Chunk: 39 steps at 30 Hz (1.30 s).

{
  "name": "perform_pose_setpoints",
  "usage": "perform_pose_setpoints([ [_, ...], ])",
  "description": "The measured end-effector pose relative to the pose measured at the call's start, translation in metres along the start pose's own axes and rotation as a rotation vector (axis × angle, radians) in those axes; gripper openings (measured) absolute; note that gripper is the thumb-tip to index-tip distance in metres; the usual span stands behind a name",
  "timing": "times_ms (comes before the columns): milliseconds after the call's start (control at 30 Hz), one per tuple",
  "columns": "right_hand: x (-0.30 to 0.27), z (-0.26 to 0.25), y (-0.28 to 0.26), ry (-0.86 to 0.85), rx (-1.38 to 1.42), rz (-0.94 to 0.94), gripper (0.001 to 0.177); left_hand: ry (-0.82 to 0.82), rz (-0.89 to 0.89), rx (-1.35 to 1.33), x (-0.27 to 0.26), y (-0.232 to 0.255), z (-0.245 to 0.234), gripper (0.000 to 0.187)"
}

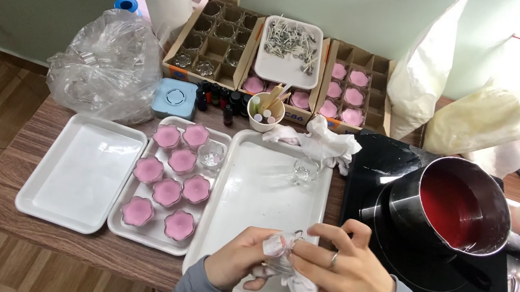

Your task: The person wipes small glass candle holders clean with a white cloth and places the cleaned holders on a tray. They also arrange pink flower-shaped candles into cardboard divider boxes and continue wiping more glass holders one at a time.

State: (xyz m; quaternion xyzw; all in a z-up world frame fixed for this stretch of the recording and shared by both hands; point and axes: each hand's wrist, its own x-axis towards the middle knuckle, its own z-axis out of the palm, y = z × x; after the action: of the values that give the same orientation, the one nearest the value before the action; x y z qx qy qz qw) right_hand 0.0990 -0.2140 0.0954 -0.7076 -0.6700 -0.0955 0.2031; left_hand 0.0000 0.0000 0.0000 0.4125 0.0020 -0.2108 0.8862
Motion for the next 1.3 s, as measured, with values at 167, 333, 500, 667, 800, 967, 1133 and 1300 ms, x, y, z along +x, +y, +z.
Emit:
perform_pose_setpoints([
  [167, -0.011, 0.013, 0.005, -0.026, -0.087, -0.067, 0.035, -0.026, -0.078, 0.012, 0.002, -0.003, -0.005, 0.047],
  [333, -0.019, 0.019, 0.009, 0.001, 0.045, -0.039, 0.033, -0.034, -0.07, -0.015, 0.005, -0.003, -0.002, 0.047],
  [500, -0.025, 0.028, 0.006, 0.225, 0.15, 0.067, 0.024, -0.02, 0.009, -0.076, 0.0, -0.002, -0.002, 0.048],
  [667, 0.003, 0.0, 0.005, 0.31, 0.323, 0.4, 0.03, 0.022, 0.098, 0.088, -0.006, 0.009, 0.006, 0.047],
  [800, 0.007, 0.007, 0.006, 0.081, 0.662, 0.536, 0.031, 0.013, 0.062, 0.155, 0.0, -0.002, 0.014, 0.042],
  [967, 0.008, 0.018, 0.013, 0.05, 0.444, 0.328, 0.03, -0.06, -0.076, 0.139, 0.008, -0.015, 0.004, 0.04],
  [1133, 0.005, 0.023, 0.012, 0.048, 0.15, 0.245, 0.02, 0.02, -0.061, 0.196, -0.001, 0.001, 0.013, 0.037],
  [1300, 0.006, 0.014, 0.011, -0.05, 0.248, 0.313, 0.019, 0.075, 0.009, 0.311, -0.007, 0.012, 0.02, 0.032],
])
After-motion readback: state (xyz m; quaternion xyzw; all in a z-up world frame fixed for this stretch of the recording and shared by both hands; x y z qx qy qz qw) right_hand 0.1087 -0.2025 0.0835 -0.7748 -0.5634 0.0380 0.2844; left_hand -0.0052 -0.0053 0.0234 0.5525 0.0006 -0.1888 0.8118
